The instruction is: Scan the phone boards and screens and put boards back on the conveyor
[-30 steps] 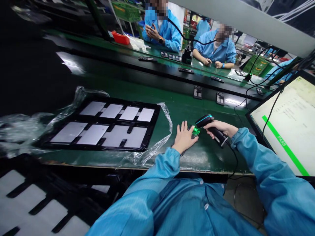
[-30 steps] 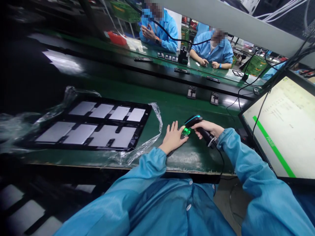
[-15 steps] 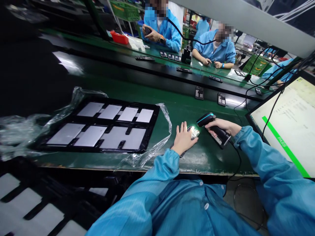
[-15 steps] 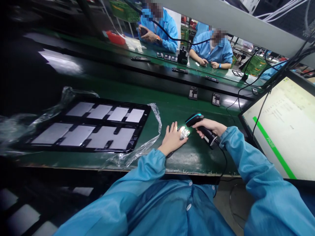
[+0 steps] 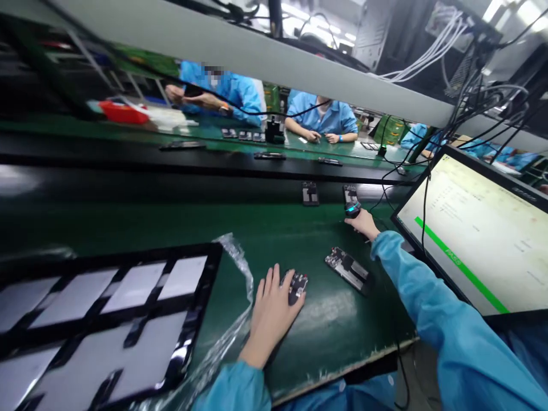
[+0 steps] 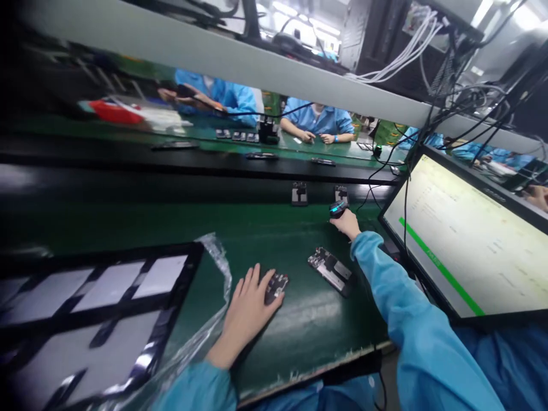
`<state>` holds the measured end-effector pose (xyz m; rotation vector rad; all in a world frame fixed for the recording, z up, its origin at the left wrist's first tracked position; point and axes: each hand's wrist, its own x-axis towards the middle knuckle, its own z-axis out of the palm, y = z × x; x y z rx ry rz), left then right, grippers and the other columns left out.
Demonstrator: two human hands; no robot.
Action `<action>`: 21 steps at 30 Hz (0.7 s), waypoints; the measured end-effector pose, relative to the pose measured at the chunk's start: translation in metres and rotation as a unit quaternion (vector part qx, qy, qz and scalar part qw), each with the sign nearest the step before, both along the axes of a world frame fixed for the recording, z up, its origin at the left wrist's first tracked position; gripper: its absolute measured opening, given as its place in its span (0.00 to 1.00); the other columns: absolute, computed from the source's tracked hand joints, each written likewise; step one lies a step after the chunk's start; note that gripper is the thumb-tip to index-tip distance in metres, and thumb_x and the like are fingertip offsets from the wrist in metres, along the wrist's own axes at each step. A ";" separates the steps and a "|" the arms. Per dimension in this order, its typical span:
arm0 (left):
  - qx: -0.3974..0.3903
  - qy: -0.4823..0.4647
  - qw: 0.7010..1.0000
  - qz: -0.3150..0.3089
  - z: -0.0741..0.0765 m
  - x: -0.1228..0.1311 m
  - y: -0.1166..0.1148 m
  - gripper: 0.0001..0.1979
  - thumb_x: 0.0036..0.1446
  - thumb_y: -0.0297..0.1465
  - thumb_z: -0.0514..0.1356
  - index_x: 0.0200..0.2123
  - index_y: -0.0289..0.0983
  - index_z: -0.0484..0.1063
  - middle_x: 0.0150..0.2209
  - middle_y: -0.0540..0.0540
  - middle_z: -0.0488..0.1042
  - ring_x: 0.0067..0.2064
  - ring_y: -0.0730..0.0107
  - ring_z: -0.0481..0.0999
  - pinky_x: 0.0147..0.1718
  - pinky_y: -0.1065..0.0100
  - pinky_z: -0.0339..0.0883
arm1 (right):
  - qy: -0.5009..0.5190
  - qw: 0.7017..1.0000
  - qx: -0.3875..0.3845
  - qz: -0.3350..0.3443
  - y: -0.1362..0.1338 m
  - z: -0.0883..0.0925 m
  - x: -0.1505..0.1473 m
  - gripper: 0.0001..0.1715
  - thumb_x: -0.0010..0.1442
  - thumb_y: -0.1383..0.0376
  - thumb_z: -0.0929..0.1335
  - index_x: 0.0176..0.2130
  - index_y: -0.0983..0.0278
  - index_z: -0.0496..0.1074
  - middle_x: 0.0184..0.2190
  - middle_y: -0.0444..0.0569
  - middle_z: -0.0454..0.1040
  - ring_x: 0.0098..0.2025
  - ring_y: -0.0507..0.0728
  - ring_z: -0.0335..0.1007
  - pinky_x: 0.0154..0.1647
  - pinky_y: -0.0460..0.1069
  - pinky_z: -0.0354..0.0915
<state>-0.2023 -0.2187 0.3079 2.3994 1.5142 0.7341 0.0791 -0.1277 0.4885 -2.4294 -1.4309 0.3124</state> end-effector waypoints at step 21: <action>-0.031 0.058 0.998 0.004 -0.003 -0.044 -0.038 0.32 0.59 0.46 0.55 0.63 0.36 0.70 0.69 0.30 0.56 0.69 0.37 0.57 0.62 0.40 0.57 | -0.116 0.989 -0.090 -0.027 -0.158 -0.054 0.008 0.18 0.50 0.60 0.72 0.41 0.58 0.66 0.38 0.58 0.77 0.42 0.72 0.78 0.40 0.60 0.69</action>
